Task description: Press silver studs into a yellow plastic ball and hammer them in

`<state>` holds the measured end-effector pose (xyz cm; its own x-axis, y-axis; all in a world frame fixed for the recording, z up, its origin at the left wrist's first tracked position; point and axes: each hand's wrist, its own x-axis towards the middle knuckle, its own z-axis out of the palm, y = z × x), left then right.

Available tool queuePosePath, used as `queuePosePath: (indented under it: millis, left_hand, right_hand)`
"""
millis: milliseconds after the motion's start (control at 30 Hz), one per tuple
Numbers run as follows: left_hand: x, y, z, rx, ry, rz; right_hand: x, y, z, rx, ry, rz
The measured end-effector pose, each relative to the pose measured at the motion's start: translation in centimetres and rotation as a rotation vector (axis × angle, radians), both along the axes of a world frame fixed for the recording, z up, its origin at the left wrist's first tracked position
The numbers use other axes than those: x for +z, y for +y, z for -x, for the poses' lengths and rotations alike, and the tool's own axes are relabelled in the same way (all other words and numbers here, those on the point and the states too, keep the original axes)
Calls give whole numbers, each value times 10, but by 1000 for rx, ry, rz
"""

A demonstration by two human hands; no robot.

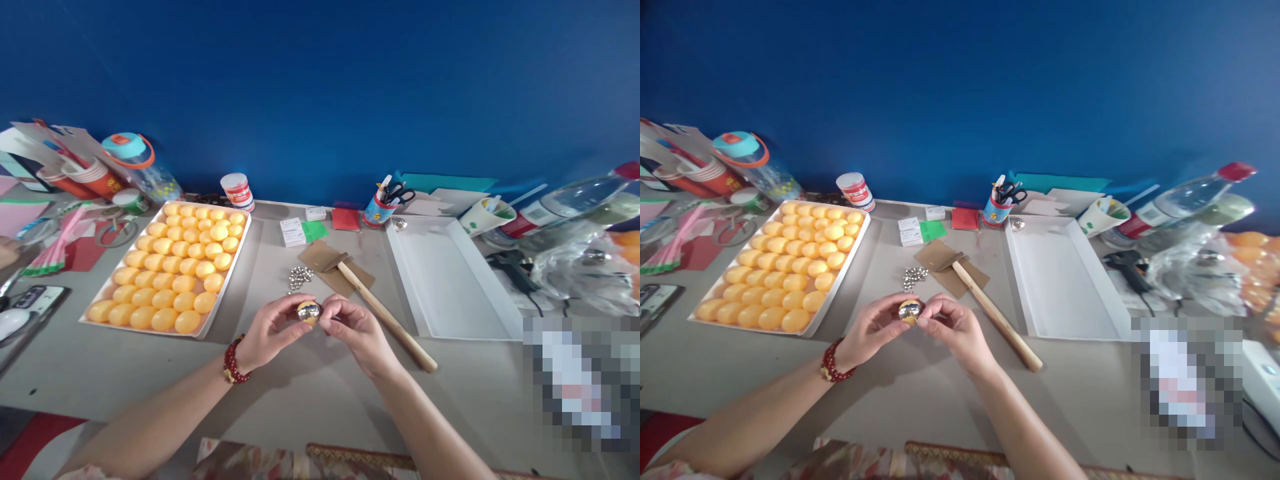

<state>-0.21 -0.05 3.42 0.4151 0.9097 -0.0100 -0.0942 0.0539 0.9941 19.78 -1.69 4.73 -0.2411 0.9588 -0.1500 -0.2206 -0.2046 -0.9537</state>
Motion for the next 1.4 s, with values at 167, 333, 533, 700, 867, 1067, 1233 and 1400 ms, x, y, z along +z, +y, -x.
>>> queuePosePath:
  millis: [167,333,533,700,867,1067,1233,1400]
  left_hand:
    - [2,0,-1,15,10,-15]
    - [0,0,0,6,22,-37]
    - [3,0,0,10,51,-67]
    - [6,0,-1,35,67,-100]
    - [2,0,1,33,101,-151]
    - [-2,0,2,33,115,-203]
    - [-3,1,3,21,126,-238]
    - [-2,1,4,16,127,-253]
  right_hand:
    - [-1,0,-1,11,-30,-6]
    - [-1,0,0,7,-25,2]
    - [1,0,1,25,-10,18]
    - [2,0,1,17,-20,35]
    - [1,-2,2,-4,-40,-15]
    - [1,-4,3,-31,-67,-85]
    - [2,-5,4,-51,-99,-148]
    - [3,-5,4,-49,-122,-193]
